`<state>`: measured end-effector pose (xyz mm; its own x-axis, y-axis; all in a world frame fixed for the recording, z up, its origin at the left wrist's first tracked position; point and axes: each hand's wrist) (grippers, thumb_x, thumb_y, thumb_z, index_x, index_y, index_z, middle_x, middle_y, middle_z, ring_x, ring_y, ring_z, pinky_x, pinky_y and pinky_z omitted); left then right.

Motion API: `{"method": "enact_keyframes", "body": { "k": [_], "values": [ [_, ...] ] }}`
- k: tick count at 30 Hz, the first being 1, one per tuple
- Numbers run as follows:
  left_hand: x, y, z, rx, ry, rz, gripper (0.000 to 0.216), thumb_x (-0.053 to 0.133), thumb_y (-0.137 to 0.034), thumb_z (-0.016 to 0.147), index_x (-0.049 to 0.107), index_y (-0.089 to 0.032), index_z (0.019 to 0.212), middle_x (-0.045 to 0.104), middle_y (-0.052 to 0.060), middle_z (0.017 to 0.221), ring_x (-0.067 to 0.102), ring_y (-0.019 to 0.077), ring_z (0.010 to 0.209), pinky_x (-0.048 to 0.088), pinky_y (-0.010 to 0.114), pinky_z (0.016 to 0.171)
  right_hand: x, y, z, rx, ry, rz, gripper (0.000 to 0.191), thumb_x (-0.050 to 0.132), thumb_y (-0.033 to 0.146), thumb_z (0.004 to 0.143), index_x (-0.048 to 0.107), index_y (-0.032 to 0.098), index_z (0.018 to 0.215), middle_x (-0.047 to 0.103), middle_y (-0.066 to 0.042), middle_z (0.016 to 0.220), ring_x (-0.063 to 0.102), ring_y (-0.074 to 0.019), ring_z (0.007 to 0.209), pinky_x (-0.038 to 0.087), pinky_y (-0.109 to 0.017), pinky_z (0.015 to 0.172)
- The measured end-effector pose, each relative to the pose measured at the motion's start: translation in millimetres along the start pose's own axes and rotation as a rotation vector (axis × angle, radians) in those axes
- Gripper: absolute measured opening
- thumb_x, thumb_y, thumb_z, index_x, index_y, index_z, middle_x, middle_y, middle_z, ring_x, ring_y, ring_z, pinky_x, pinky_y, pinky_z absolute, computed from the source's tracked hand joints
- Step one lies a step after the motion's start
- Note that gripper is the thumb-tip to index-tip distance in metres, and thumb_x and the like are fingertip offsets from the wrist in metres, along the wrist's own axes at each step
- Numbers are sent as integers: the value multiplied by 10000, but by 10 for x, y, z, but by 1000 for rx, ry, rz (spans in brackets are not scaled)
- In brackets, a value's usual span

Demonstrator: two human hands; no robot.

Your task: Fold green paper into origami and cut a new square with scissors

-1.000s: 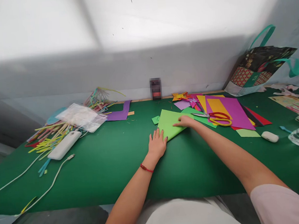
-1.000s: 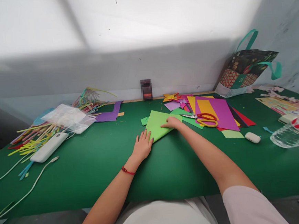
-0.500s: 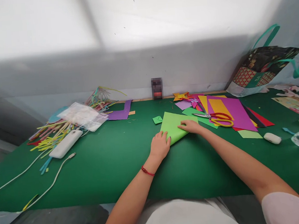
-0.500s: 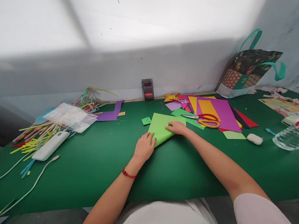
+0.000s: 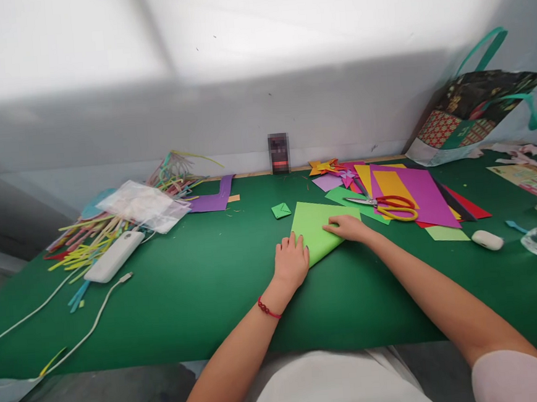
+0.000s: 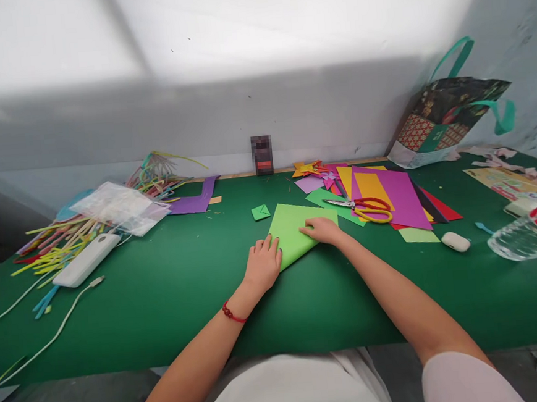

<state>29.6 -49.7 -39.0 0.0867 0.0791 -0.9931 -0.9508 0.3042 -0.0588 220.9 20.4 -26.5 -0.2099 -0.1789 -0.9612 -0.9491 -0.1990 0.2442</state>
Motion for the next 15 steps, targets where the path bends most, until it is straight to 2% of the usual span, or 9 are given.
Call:
{"method": "enact_keyframes", "body": {
  "k": [15],
  "values": [
    [-18, 35, 65, -16, 41, -30, 449, 286, -258, 924, 473, -132, 1313, 457, 138, 1375, 455, 280, 1136, 402, 405, 902, -41, 32, 76, 20, 28, -70, 317, 426, 442, 878, 619, 207, 789, 688, -68, 878, 603, -212, 796, 350, -259, 578]
  ]
}}
Point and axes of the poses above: each hand's wrist, its own z-axis towards the middle knuckle, its own x-axis out of the palm, y = z × x
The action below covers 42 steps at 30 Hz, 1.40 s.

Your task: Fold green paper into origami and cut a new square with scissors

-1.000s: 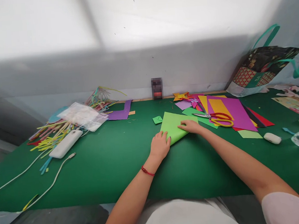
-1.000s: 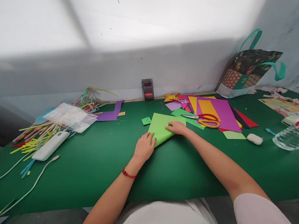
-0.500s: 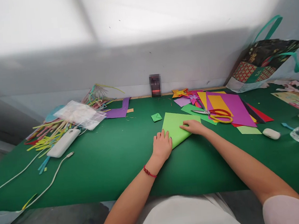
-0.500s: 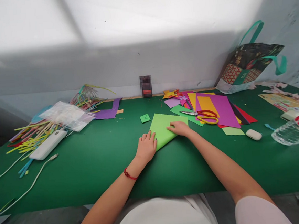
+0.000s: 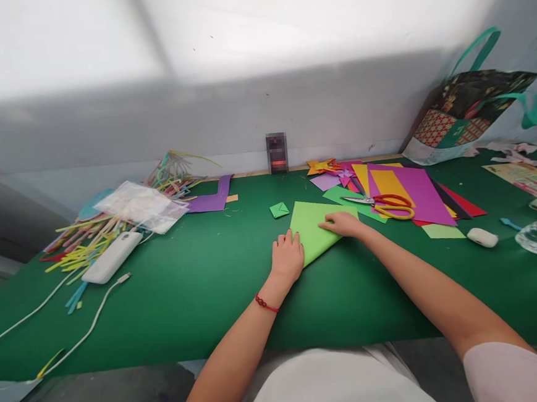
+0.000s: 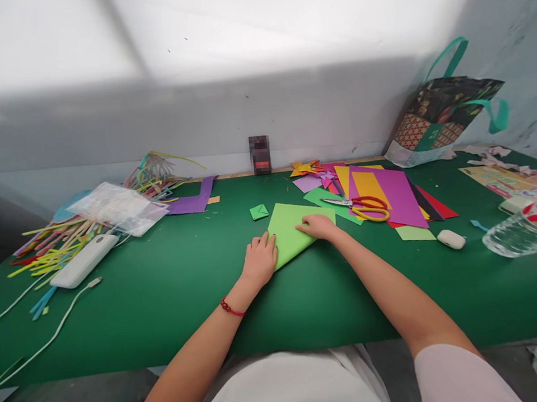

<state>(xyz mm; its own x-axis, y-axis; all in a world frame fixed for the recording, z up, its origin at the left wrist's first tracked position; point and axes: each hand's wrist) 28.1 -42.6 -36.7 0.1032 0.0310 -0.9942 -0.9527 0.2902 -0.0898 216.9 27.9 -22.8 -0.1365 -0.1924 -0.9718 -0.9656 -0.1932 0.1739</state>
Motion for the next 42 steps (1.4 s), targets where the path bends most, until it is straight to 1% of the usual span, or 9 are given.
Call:
{"method": "enact_keyframes", "body": {
  "k": [4, 8, 11, 27, 30, 33, 37, 40, 42],
  "values": [
    [0, -3, 2, 4, 7, 19, 461, 258, -259, 924, 463, -149, 1324, 450, 121, 1386, 443, 283, 1145, 396, 413, 904, -5, 5, -1, 5, 0, -2, 315, 422, 437, 880, 629, 209, 812, 691, -66, 894, 606, -212, 815, 355, -256, 578],
    [20, -38, -7, 14, 20, 35, 487, 244, -226, 914, 420, -102, 1351, 408, 152, 1413, 438, 294, 1155, 384, 430, 919, -11, 20, -15, 11, 6, -5, 321, 421, 433, 882, 640, 201, 850, 692, -79, 916, 609, -218, 834, 359, -261, 587],
    [33, -61, -9, 10, 23, 44, 495, 240, -197, 905, 403, -102, 1363, 390, 160, 1424, 435, 300, 1168, 373, 449, 931, -6, 26, -15, 14, 8, -15, 323, 422, 430, 885, 644, 196, 879, 693, -83, 933, 611, -222, 852, 361, -262, 599],
    [14, 1, 4, 12, 12, -6, 472, 295, -252, 905, 431, -127, 1340, 422, 140, 1403, 441, 289, 1159, 388, 426, 929, 9, 10, -10, 5, -5, 6, 311, 421, 421, 883, 639, 205, 835, 689, -71, 905, 606, -215, 842, 357, -261, 596],
    [42, 17, 0, -7, 9, -30, 471, 294, -257, 908, 423, -159, 1350, 409, 112, 1419, 405, 279, 1225, 354, 434, 990, 3, 19, -12, 20, -4, 6, 309, 423, 422, 880, 642, 209, 840, 690, -68, 910, 607, -216, 852, 361, -260, 601],
    [70, 33, -2, -14, 42, -53, 483, 284, -258, 916, 381, -172, 1381, 349, 91, 1463, 306, 259, 1330, 267, 437, 1079, -4, 23, -10, 25, 1, 15, 310, 423, 423, 878, 643, 208, 841, 692, -69, 919, 607, -218, 857, 363, -261, 604],
    [81, 37, 6, -16, 91, -60, 503, 259, -263, 922, 328, -169, 1411, 275, 82, 1499, 235, 244, 1376, 205, 435, 1118, 10, 32, -25, 34, -12, 47, 301, 437, 423, 872, 642, 207, 831, 690, -73, 920, 605, -225, 859, 368, -265, 598],
    [78, 34, 14, -17, 107, -52, 509, 242, -262, 922, 315, -172, 1417, 259, 77, 1505, 225, 242, 1381, 196, 440, 1121, 51, 54, -66, 94, -52, 110, 305, 449, 450, 858, 634, 208, 834, 681, -73, 886, 604, -240, 846, 387, -277, 604],
    [80, 35, 20, -11, 99, -44, 507, 254, -259, 917, 326, -180, 1413, 276, 79, 1498, 242, 246, 1375, 209, 445, 1116, 79, 72, -107, 137, -133, 167, 291, 459, 443, 851, 620, 202, 879, 667, -80, 885, 600, -249, 841, 410, -297, 635]
  ]
}}
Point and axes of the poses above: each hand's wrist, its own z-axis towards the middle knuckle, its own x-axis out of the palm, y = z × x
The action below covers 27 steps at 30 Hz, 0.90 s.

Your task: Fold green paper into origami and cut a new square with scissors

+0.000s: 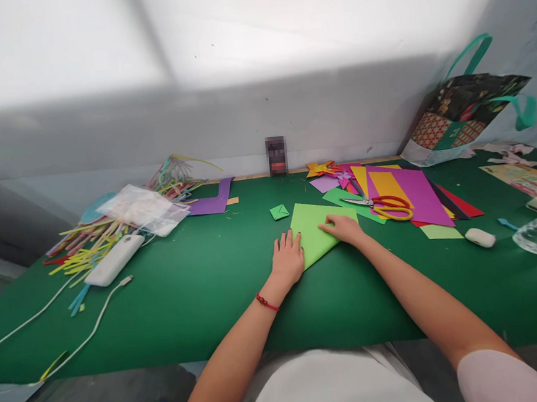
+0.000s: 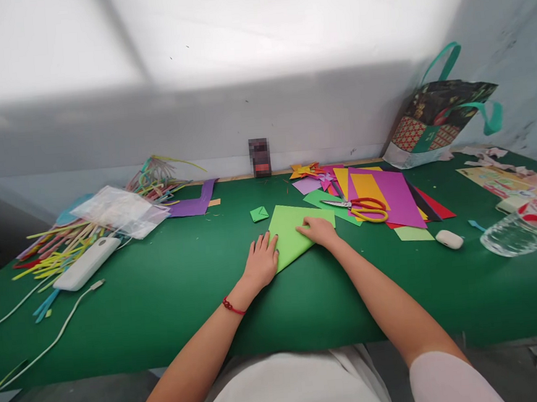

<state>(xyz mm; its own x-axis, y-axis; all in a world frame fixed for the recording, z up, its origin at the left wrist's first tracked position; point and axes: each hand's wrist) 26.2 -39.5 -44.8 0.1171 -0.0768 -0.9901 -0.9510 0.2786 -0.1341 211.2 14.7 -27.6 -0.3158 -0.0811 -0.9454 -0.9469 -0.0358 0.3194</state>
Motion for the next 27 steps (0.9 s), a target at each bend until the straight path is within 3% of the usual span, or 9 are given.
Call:
{"method": "enact_keyframes", "body": {
  "k": [6, 10, 12, 16, 19, 22, 25, 27],
  "values": [
    [18, 14, 13, 6, -31, -10, 503, 270, -244, 907, 355, -182, 1399, 306, 91, 1485, 267, 259, 1363, 233, 461, 1106, -27, -17, -187, -65, -541, 216, 297, 375, 355, 882, 541, 159, 1031, 553, -167, 1114, 508, -271, 1064, 406, -372, 872],
    [18, 8, 11, 7, -31, -25, 503, 266, -239, 906, 357, -187, 1398, 300, 90, 1487, 261, 257, 1366, 231, 469, 1103, -35, -140, -342, 109, -660, 458, 285, 364, 421, 869, 510, 187, 940, 563, -153, 1029, 542, -253, 977, 467, -372, 806],
    [9, 3, 8, 1, -25, -30, 503, 264, -241, 907, 356, -186, 1398, 292, 89, 1490, 256, 255, 1368, 225, 464, 1107, -5, -224, -398, 238, -622, 584, 265, 413, 446, 844, 491, 200, 901, 594, -138, 959, 580, -247, 906, 492, -380, 789],
    [-18, -4, 2, -8, -1, -34, 507, 251, -249, 915, 338, -161, 1407, 266, 92, 1501, 234, 248, 1377, 200, 444, 1118, 94, -276, -462, 412, -270, 1017, 243, 498, 434, 827, 447, 215, 917, 645, -84, 784, 657, -223, 716, 559, -378, 678],
    [-28, -1, -1, -3, -1, -36, 505, 247, -251, 918, 338, -163, 1406, 269, 88, 1500, 236, 243, 1376, 204, 444, 1116, 154, -159, -498, 423, -146, 1301, 250, 589, 375, 796, 461, 208, 931, 669, -76, 755, 679, -216, 718, 578, -364, 716],
    [-17, 6, 0, 4, -14, -32, 501, 249, -250, 917, 343, -169, 1403, 275, 85, 1498, 242, 243, 1373, 212, 450, 1112, 168, -36, -521, 341, -38, 1411, 284, 666, 357, 745, 504, 188, 905, 677, -87, 795, 680, -206, 729, 582, -333, 720],
    [0, 12, 6, 4, -16, -18, 504, 248, -256, 919, 335, -170, 1408, 271, 85, 1500, 243, 247, 1373, 212, 451, 1112, 142, -29, -523, 392, -79, 1258, 280, 645, 403, 746, 483, 189, 825, 617, -33, 645, 636, -180, 571, 555, -308, 537],
    [7, 11, 10, 3, -12, -4, 506, 246, -258, 921, 329, -168, 1412, 266, 87, 1501, 243, 250, 1373, 213, 447, 1113, 123, -64, -522, 415, -277, 1007, 264, 574, 435, 780, 456, 200, 777, 548, 10, 565, 569, -159, 491, 490, -290, 460]
  ]
}}
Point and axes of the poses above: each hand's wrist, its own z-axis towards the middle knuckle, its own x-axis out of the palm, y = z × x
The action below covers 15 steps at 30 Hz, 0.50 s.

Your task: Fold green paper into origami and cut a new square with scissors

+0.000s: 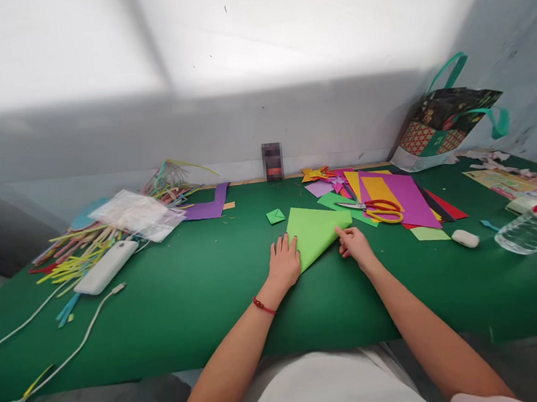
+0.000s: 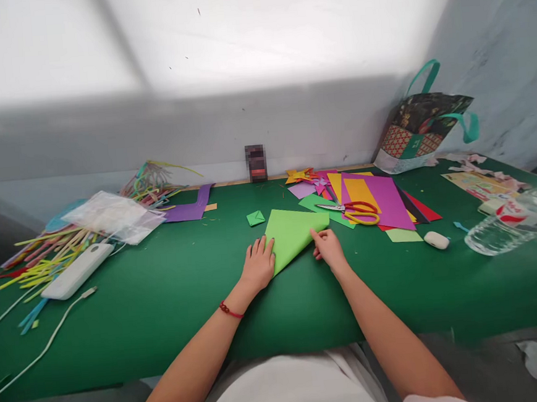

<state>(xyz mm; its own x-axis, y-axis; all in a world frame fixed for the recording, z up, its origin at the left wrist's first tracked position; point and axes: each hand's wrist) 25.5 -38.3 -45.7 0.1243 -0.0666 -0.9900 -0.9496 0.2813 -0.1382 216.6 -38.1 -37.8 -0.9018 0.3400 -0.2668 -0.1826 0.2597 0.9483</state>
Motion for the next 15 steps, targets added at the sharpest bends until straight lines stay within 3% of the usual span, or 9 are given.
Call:
{"method": "enact_keyframes", "body": {
  "k": [2, 4, 6, 8, 11, 15],
  "values": [
    [0, -6, 3, 4, 2, 16, 506, 249, -258, 922, 331, -167, 1412, 268, 88, 1500, 244, 252, 1373, 217, 446, 1112, -5, -6, -1, -241, -204, -220, 231, 503, 425, 814, 463, 203, 762, 555, -7, 600, 556, -170, 538, 469, -304, 505],
    [-4, -14, 4, 8, 1, 29, 503, 257, -256, 921, 335, -167, 1411, 276, 90, 1496, 250, 255, 1371, 224, 448, 1108, 66, -20, -36, -521, -256, -419, 204, 453, 375, 839, 509, 189, 778, 608, -71, 716, 585, -207, 673, 478, -345, 616],
    [-9, -19, 2, 12, -10, 39, 499, 266, -253, 921, 345, -165, 1406, 290, 96, 1490, 260, 259, 1366, 230, 451, 1104, 214, -46, -96, -817, -138, -579, 219, 401, 300, 865, 572, 165, 840, 643, -126, 863, 595, -234, 850, 464, -375, 766],
    [-10, -19, -1, 19, -27, 43, 493, 277, -252, 920, 362, -159, 1397, 308, 107, 1481, 277, 263, 1358, 238, 452, 1099, 391, -83, -157, -1004, -33, -714, 243, 403, 267, 879, 608, 159, 951, 625, -152, 1093, 555, -250, 1044, 409, -400, 898],
    [-1, -13, -2, 31, -53, 37, 479, 295, -251, 918, 394, -156, 1377, 339, 118, 1464, 302, 268, 1345, 257, 455, 1090, 589, -103, -204, -1035, 70, -886, 258, 412, 221, 888, 610, 165, 1045, 582, -137, 1224, 493, -254, 1162, 322, -440, 992],
    [19, -5, 4, 26, -70, 10, 474, 306, -241, 912, 404, -163, 1369, 355, 115, 1456, 315, 269, 1337, 258, 467, 1086, 688, 56, -158, -858, 185, -1036, 252, 404, 198, 901, 606, 141, 1041, 632, -123, 1088, 570, -216, 990, 401, -344, 876]
  ]
}}
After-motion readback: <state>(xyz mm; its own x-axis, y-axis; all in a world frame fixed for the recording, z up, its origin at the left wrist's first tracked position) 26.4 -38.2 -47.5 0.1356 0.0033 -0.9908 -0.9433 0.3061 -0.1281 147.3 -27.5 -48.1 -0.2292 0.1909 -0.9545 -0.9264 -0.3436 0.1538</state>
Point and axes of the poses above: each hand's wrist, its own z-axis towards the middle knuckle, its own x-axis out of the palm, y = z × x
